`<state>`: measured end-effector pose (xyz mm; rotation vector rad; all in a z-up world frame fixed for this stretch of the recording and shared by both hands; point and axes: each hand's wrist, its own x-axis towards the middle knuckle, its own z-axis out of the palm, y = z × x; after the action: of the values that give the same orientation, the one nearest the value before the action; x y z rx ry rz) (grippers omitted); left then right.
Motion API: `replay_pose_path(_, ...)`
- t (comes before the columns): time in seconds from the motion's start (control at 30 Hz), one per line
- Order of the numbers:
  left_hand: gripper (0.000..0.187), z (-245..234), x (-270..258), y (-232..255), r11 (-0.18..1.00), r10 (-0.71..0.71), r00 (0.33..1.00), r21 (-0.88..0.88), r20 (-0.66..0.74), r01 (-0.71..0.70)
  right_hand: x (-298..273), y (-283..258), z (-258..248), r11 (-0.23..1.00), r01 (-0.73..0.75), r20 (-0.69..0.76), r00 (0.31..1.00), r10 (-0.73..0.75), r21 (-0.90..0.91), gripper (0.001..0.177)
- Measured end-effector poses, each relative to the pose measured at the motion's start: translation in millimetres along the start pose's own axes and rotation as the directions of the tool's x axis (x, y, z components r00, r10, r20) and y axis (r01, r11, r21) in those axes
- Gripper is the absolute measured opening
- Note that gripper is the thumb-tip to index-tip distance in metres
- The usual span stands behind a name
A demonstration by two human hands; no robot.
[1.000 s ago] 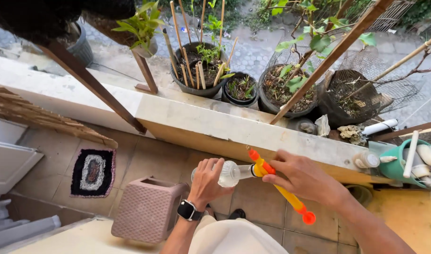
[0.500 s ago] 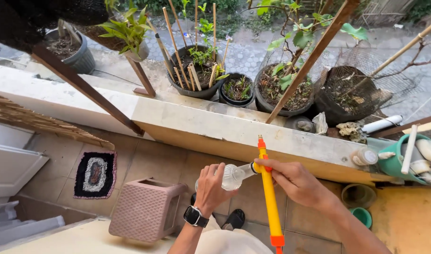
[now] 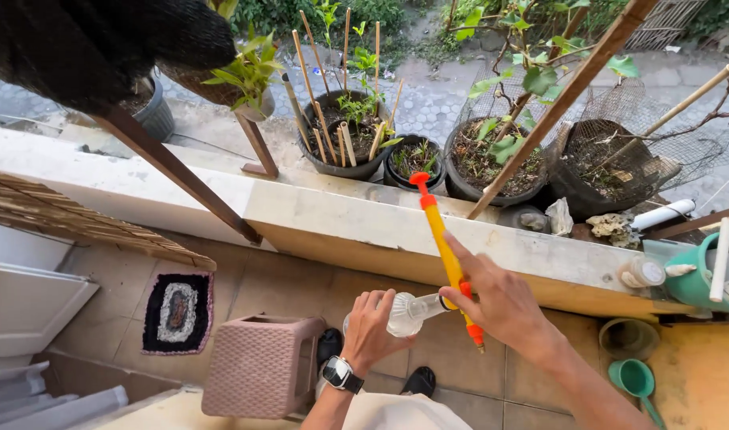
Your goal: Assembling a handheld spray pump for a bottle.
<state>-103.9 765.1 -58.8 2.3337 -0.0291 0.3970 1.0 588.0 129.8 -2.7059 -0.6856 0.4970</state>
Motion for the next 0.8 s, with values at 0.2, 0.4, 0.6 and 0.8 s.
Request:
replay_pose_path(0.2, 0.08, -62, 12, -61, 0.999, 0.051, 0.999, -0.008, 0.016, -0.051, 44, -36, 37, 0.751, 0.585, -0.342, 0.668, -0.661, -0.308, 0.025)
replay_pose_path(0.4, 0.084, -101, 25, -113, 0.998, 0.049, 0.999, -0.041, -0.012, -0.05, 51, -90, 51, 0.93, 0.366, -0.214, 0.908, -0.362, -0.018, 0.043)
replay_pose_path(0.6, 0.076, -109, 35, -126, 1.0, -0.021, 0.998, 0.006, -0.066, 0.022, 45, -122, 52, 0.867, 0.235, -0.085, 0.972, -0.22, 0.439, 0.063)
replay_pose_path(0.8, 0.072, -120, 37, -123, 0.992, 0.068, 0.997, -0.111, 0.048, -0.062, 57, -120, 45, 0.862, 0.483, -0.145, 0.852, -0.503, -0.156, 0.053)
